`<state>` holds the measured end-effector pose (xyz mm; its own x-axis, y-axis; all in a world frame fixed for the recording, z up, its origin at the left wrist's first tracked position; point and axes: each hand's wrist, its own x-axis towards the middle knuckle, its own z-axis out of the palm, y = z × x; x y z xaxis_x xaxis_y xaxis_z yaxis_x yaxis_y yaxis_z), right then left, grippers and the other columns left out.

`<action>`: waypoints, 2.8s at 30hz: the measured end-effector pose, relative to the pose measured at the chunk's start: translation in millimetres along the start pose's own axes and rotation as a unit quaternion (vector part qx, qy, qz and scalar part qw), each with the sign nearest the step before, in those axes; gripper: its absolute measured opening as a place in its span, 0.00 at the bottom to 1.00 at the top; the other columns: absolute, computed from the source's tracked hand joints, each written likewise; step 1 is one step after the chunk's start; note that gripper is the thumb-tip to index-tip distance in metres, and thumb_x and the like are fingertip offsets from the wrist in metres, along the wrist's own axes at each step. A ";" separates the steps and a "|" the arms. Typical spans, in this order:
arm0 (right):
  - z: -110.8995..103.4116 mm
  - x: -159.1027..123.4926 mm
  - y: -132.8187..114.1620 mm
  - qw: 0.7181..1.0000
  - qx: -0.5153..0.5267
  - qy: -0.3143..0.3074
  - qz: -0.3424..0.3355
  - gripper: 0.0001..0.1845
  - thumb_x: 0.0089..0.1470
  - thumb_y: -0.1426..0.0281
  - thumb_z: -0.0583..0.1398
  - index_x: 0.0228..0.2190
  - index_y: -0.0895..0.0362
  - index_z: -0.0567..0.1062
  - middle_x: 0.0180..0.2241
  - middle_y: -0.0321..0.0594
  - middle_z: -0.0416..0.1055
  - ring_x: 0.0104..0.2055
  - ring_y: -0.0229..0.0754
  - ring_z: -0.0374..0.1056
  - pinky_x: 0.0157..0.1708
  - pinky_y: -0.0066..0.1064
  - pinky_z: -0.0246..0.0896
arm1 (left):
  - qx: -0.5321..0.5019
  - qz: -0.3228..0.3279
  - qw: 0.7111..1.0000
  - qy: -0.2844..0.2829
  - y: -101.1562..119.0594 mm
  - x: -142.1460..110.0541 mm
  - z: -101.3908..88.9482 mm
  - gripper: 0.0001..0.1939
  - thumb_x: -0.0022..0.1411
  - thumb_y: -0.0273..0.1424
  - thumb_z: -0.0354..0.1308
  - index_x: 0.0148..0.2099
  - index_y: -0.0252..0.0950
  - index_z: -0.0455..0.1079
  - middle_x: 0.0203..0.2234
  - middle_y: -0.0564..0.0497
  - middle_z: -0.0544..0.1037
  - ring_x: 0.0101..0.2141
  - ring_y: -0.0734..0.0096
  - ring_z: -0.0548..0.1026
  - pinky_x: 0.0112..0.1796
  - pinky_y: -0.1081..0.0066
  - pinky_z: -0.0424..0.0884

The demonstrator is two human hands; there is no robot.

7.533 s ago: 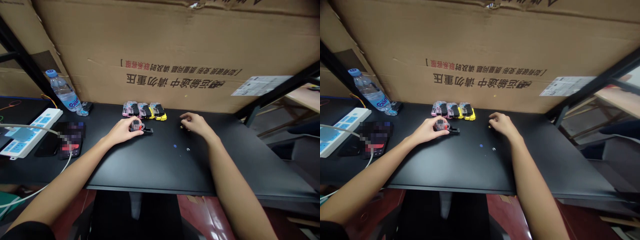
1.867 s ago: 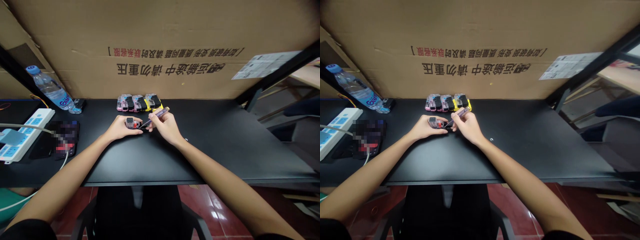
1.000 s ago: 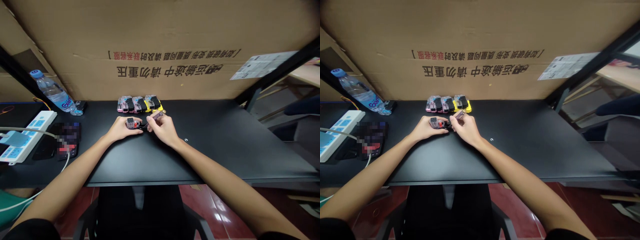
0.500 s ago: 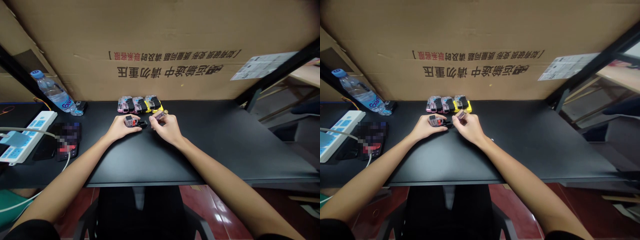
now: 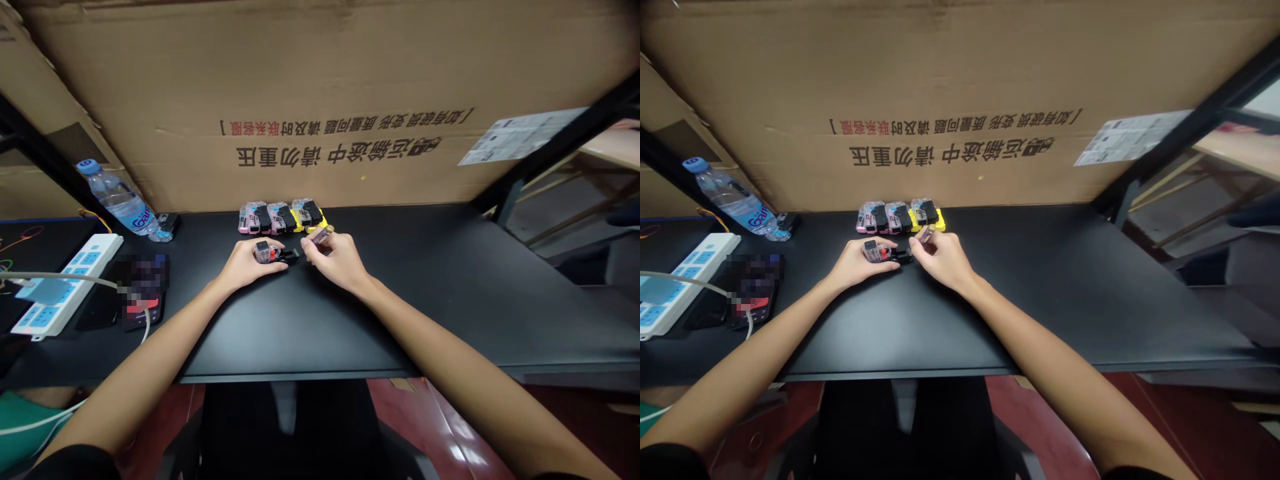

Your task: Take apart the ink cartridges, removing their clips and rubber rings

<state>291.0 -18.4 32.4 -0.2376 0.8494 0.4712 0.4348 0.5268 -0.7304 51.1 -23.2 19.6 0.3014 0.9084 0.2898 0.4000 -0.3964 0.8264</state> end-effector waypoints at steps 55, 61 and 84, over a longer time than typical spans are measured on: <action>-3.3 -2.5 3.9 0.997 0.029 -0.064 0.016 0.30 0.72 0.46 0.53 0.33 0.56 0.80 0.27 0.40 0.74 0.26 0.42 0.70 0.31 0.35 0.65 | -0.076 0.014 0.977 0.198 8.0 2.7 -10.0 0.19 0.62 0.48 0.71 0.45 0.38 0.82 0.41 0.46 0.86 0.39 0.62 0.83 0.44 0.64 0.79; 8.1 -7.3 3.8 0.989 0.070 -0.128 0.034 0.23 0.70 0.49 0.59 0.36 0.55 0.78 0.28 0.38 0.72 0.27 0.41 0.68 0.29 0.34 0.67 | -0.096 0.019 0.960 0.262 9.1 5.7 -10.9 0.19 0.61 0.48 0.72 0.43 0.38 0.80 0.38 0.47 0.85 0.39 0.63 0.83 0.44 0.64 0.79; 4.1 0.6 14.1 0.991 0.085 -0.080 0.062 0.23 0.65 0.48 0.63 0.38 0.56 0.82 0.32 0.41 0.77 0.28 0.41 0.69 0.27 0.33 0.69 | -0.104 0.016 0.967 0.233 -2.2 4.7 -9.8 0.28 0.62 0.46 0.72 0.58 0.40 0.69 0.36 0.51 0.81 0.39 0.66 0.82 0.47 0.65 0.78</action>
<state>293.3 -10.4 20.3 -0.3327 0.8950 0.2972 0.3205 0.4037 -0.8569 43.2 -16.8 23.8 -0.1314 0.8772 0.4618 0.1992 -0.4330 0.8791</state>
